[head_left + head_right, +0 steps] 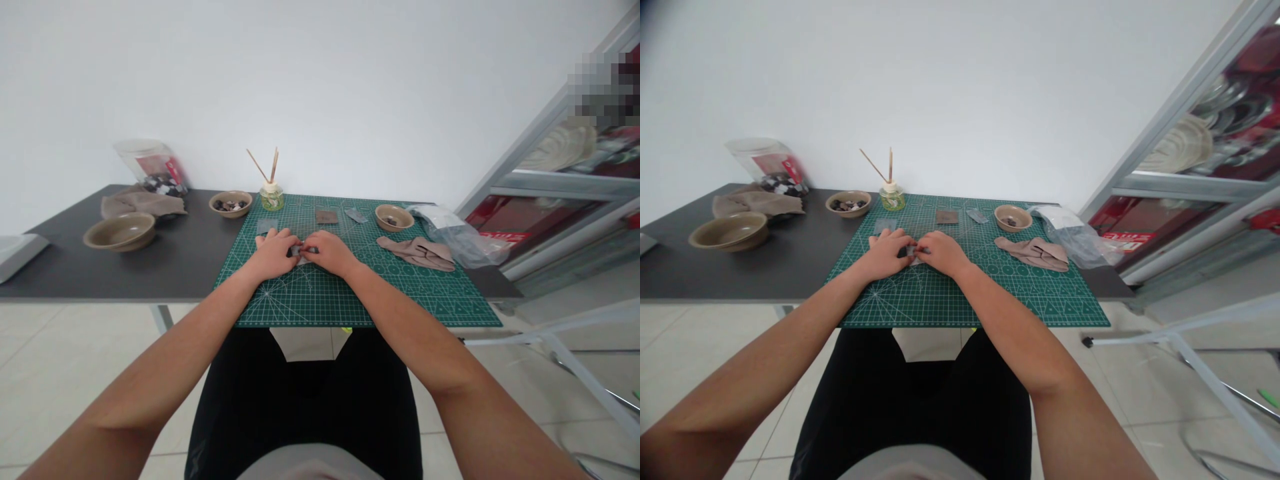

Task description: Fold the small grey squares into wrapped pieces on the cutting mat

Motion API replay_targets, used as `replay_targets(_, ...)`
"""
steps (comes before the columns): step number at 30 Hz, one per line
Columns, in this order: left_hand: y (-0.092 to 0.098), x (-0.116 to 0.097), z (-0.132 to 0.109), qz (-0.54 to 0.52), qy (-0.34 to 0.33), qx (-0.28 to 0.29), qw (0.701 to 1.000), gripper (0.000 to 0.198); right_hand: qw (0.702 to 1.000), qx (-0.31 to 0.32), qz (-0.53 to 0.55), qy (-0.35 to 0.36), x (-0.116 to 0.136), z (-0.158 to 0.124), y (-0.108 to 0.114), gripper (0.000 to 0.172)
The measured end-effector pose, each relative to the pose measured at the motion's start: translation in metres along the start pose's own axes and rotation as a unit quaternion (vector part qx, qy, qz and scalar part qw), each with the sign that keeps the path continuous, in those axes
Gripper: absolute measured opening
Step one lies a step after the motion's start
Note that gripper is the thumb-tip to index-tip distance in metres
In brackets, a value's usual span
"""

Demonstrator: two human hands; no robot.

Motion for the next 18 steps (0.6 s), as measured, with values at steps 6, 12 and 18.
replay_targets(6,0.0002,0.0002,-0.0011,-0.004,0.001,0.003,1.000,0.032,1.000,-0.012,0.017,-0.020,0.0014,-0.0042,0.0020,0.008)
replay_targets(12,-0.0008,0.0004,-0.0003,-0.002,0.001,0.001,1.000,0.034,0.998,-0.038,-0.024,-0.052,-0.0037,-0.0011,0.0021,0.007)
replay_targets(18,-0.0010,0.0008,-0.0001,-0.001,-0.003,-0.007,1.000,0.028,1.000,0.007,0.018,0.008,0.0025,0.0023,-0.0014,0.009)
Point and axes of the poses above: each hand's wrist, its own z-axis towards the middle knuckle, its own y-axis out of the back of the hand, x = y × z, the point moved 6 cm from there along z, towards the middle knuckle
